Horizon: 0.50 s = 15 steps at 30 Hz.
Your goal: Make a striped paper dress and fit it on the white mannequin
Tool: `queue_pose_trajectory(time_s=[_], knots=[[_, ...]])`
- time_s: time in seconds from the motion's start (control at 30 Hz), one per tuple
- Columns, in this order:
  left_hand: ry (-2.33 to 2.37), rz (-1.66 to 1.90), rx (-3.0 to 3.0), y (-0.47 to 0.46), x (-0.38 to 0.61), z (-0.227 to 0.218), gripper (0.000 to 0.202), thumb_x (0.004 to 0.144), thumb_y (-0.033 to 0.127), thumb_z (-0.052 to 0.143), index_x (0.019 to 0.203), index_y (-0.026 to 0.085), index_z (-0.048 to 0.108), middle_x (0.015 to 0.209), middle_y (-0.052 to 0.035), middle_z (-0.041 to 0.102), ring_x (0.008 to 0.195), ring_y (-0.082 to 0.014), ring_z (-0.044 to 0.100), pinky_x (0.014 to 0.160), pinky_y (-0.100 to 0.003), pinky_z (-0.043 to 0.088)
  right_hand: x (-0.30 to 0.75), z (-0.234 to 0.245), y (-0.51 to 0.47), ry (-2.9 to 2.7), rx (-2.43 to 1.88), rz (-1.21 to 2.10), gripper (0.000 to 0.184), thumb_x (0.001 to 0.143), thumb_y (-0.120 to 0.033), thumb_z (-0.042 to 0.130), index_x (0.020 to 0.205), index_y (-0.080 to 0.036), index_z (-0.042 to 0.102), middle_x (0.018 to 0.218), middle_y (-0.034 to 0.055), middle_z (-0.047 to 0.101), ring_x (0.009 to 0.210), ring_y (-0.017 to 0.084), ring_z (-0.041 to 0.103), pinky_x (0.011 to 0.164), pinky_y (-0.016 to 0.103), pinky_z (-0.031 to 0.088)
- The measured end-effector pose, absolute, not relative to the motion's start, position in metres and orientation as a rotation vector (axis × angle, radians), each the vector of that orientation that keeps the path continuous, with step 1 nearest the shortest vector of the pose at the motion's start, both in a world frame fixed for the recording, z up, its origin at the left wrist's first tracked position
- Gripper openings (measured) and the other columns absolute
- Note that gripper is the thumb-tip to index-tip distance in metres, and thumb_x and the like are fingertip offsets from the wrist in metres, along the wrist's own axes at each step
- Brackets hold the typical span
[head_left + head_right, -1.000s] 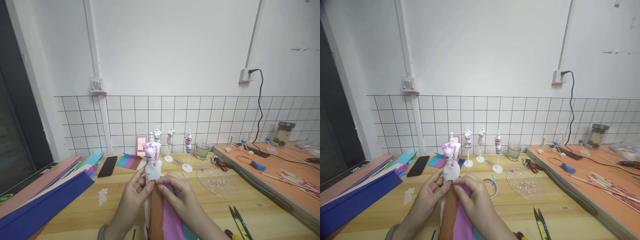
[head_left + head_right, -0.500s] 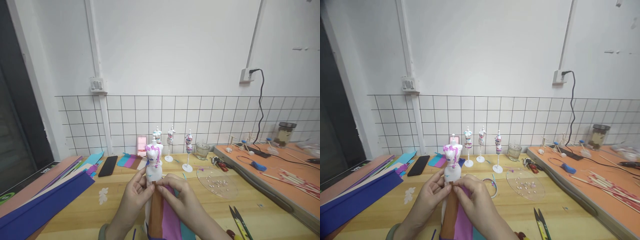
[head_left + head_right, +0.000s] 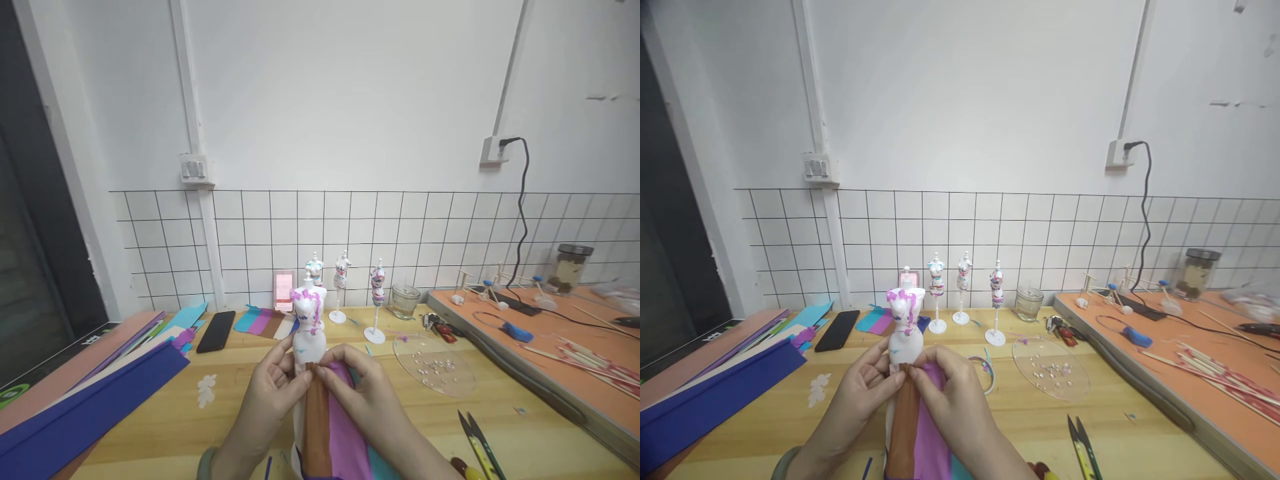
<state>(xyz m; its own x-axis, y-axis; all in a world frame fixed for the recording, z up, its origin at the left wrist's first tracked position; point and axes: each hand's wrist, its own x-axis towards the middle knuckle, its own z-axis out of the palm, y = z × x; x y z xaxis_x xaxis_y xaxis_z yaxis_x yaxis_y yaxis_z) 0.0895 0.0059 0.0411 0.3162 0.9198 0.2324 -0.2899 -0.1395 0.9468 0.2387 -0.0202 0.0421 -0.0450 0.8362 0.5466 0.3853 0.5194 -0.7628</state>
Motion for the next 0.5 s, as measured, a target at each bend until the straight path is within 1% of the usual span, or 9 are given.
queue_pose_trajectory(time_s=[0.23, 0.5], knots=[[0.627, 1.19, 1.3, 0.0091, 0.0889, 0.0317, 0.072, 0.07, 0.027, 0.07, 0.132, 0.013, 0.037, 0.103, -0.0117, 0.069, 0.099, -0.023, 0.061, 0.086, -0.031, 0.045, 0.2373, 0.0408, -0.0187, -1.645, -1.046, 0.517, 0.004, 0.081, -0.021, 0.058, 0.078, -0.019, 0.06, 0.078, 0.0004, 0.067, 0.076, 0.016, 0.062, 0.069, 0.024, 0.045], [0.579, 1.147, 1.289, 0.0065, 0.0885, 0.0354, 0.069, 0.072, 0.027, 0.068, 0.132, 0.014, 0.036, 0.112, -0.0131, 0.065, 0.107, -0.0243, 0.057, 0.095, -0.036, 0.041, 0.2378, 0.0376, -0.0181, -1.631, -1.069, 0.49, 0.007, 0.081, -0.022, 0.057, 0.076, -0.018, 0.058, 0.075, 0.0001, 0.064, 0.072, 0.015, 0.06, 0.066, 0.024, 0.044]])
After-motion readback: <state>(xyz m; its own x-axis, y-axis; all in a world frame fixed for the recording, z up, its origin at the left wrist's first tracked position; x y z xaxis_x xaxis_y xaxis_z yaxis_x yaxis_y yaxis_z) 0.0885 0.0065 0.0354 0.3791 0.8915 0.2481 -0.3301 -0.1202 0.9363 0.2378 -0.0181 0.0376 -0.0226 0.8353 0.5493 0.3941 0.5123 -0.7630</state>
